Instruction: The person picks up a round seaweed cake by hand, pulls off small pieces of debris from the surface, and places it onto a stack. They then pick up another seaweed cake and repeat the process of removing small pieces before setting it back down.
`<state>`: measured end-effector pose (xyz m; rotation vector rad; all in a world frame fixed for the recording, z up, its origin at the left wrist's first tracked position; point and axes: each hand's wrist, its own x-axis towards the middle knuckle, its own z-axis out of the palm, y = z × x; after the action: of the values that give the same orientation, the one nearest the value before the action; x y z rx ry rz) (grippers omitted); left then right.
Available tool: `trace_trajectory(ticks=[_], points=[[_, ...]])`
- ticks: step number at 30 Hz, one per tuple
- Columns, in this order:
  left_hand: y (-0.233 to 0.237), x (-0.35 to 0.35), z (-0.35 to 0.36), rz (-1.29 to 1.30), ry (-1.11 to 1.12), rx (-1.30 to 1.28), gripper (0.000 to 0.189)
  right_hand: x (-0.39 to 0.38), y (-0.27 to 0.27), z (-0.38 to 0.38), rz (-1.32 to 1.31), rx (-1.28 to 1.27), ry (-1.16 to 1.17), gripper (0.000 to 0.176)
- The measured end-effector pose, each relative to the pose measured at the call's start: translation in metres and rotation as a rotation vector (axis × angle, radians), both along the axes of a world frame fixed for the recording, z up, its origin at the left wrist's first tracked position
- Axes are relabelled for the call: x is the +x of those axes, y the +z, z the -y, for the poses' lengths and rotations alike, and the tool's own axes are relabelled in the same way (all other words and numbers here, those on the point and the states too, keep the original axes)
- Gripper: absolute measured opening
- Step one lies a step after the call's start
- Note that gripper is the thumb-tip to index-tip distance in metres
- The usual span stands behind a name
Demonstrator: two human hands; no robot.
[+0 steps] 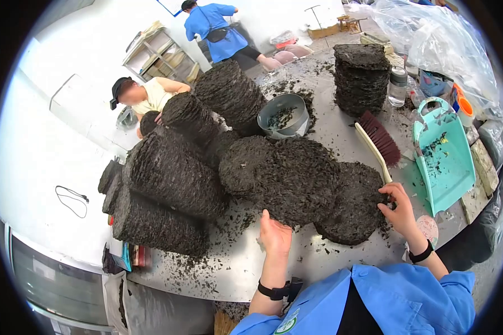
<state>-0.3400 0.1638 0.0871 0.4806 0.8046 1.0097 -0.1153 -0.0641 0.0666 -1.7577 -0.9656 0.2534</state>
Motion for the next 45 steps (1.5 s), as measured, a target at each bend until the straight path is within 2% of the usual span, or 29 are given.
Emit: trace_trajectory(ticks=[2,6,9,12,14,16,18,19,20,21,22,24,26,28,29,30,31,32,33,34,35,39,40,41,45], points=[[-0.003,0.001,0.004,0.116,-0.137,0.073,0.041,0.000,0.000,0.001,0.016,-0.008,-0.001,0.036],[-0.004,0.002,0.007,0.103,-0.171,0.060,0.043,-0.001,-0.006,0.001,0.028,-0.005,-0.006,0.034],[-0.010,-0.008,0.010,0.052,-0.089,0.115,0.048,-0.002,-0.003,0.001,0.051,0.023,-0.003,0.034],[-0.039,-0.059,-0.013,0.011,0.005,0.088,0.052,-0.003,-0.005,0.005,-0.023,0.077,-0.024,0.034],[-0.053,-0.095,-0.015,0.005,0.071,0.105,0.047,-0.002,-0.015,0.008,-0.001,0.098,-0.038,0.036],[-0.072,-0.122,-0.019,-0.097,0.116,0.068,0.047,-0.002,-0.027,0.008,-0.282,0.121,-0.064,0.036],[-0.085,-0.135,-0.016,-0.191,0.169,0.037,0.048,0.000,-0.032,0.007,-0.387,0.134,-0.055,0.036],[-0.088,-0.137,-0.016,-0.663,0.162,0.307,0.050,0.001,-0.033,0.006,-0.491,0.154,-0.048,0.035],[-0.090,-0.136,-0.018,-1.132,0.147,0.583,0.053,0.002,-0.031,0.005,-0.485,0.160,-0.050,0.035],[-0.084,-0.133,-0.018,-1.467,0.211,0.911,0.064,0.003,-0.028,0.004,-0.470,0.152,-0.037,0.036],[-0.063,-0.119,-0.010,-1.458,0.207,0.914,0.064,0.004,-0.026,0.006,-0.456,0.141,-0.028,0.036],[-0.017,-0.071,0.010,-1.172,-0.099,1.204,0.069,0.003,-0.017,0.007,-0.405,0.125,-0.060,0.035],[-0.016,-0.036,0.020,-1.131,-0.463,1.679,0.069,0.002,-0.009,0.004,-0.359,0.116,-0.070,0.033],[-0.002,0.008,0.048,-0.875,-0.663,1.879,0.073,0.004,0.001,0.000,0.113,0.046,-0.080,0.023],[0.005,0.027,0.064,-0.863,-0.729,1.869,0.076,0.004,0.008,-0.002,0.114,0.049,-0.087,0.023],[0.007,0.040,0.078,-0.850,-0.793,1.857,0.080,0.004,0.018,-0.007,0.235,0.053,-0.015,0.018],[0.000,0.048,0.085,-0.848,-0.794,1.858,0.080,0.005,0.028,-0.013,0.356,0.056,0.062,0.013],[-0.009,0.055,0.089,-0.947,-0.840,1.902,0.081,0.007,0.037,-0.019,0.358,0.056,0.063,0.013],[-0.013,0.059,0.089,-1.050,-0.885,1.943,0.082,0.010,0.047,-0.027,0.300,-0.017,0.192,0.011],[-0.016,0.059,0.087,-1.052,-0.883,1.945,0.082,0.013,0.053,-0.037,0.240,-0.091,0.319,0.010],[-0.018,0.058,0.087,-1.055,-0.891,1.938,0.082,0.018,0.055,-0.049,0.312,-0.094,0.368,0.009],[-0.021,0.058,0.087,-1.035,-0.866,1.936,0.082,0.030,0.046,-0.110,0.446,-0.102,0.460,0.009],[-0.021,0.059,0.086,-1.039,-0.856,1.929,0.082,0.029,0.042,-0.124,0.501,-0.202,0.463,0.009],[-0.022,0.058,0.087,-1.029,-0.861,1.924,0.081,0.028,0.038,-0.133,0.553,-0.303,0.465,0.010],[-0.026,0.057,0.085,-0.993,-0.860,1.913,0.080,0.027,0.020,-0.149,0.600,-0.305,0.439,0.010]])
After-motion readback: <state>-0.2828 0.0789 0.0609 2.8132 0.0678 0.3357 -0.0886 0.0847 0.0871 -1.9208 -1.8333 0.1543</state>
